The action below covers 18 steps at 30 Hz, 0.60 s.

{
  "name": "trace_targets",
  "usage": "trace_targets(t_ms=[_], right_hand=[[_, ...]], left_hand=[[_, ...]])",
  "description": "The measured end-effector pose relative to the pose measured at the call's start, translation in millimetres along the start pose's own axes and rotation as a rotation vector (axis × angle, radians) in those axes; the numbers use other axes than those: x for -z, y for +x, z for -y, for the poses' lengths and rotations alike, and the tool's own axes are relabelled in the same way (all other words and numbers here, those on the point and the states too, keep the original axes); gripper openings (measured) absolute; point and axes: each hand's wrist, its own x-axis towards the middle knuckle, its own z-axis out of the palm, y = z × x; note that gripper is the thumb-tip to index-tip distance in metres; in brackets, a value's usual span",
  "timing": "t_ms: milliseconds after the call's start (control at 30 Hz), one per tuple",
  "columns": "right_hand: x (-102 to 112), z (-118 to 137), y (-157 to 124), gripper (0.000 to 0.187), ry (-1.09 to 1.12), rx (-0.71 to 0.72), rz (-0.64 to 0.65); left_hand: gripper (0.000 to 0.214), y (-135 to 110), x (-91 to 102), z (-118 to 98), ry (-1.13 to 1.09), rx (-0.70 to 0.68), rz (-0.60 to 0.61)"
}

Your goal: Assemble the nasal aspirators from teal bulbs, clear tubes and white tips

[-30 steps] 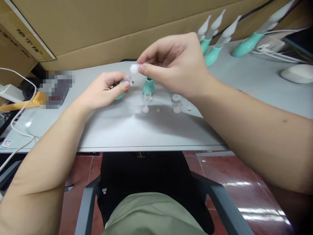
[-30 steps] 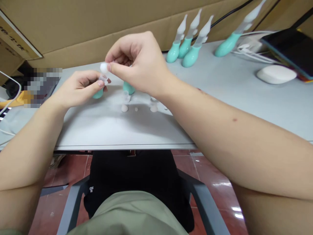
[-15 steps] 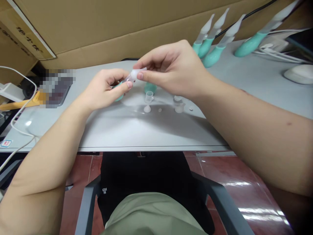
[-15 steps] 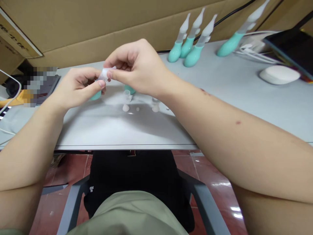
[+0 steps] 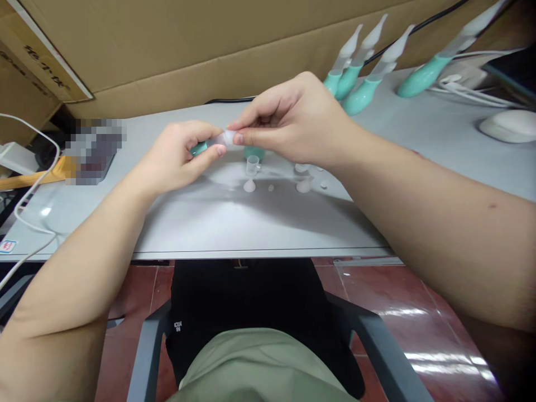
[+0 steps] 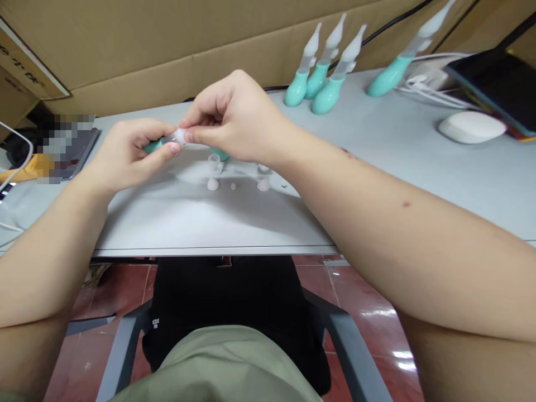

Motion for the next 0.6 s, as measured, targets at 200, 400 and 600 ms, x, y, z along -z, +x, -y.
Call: trace_targets(t_ms=[200,400,600], right_hand=[[-2,4,-1,0.010,0.004,-0.049,0.021],[-5,4,2,0.006,0.041,0.020,-0.022],[-4,15,7,0.011,-0.252,-0.018,0.044]], left_hand=[[0.027,-2,-1.2,-2,0.028,-0.009,-0.005],[0.031,-4,-1.2,-9,-0.007,0.041,-0.029],[0.032,8,-8.4,8,-0.120,0.041,0.025]])
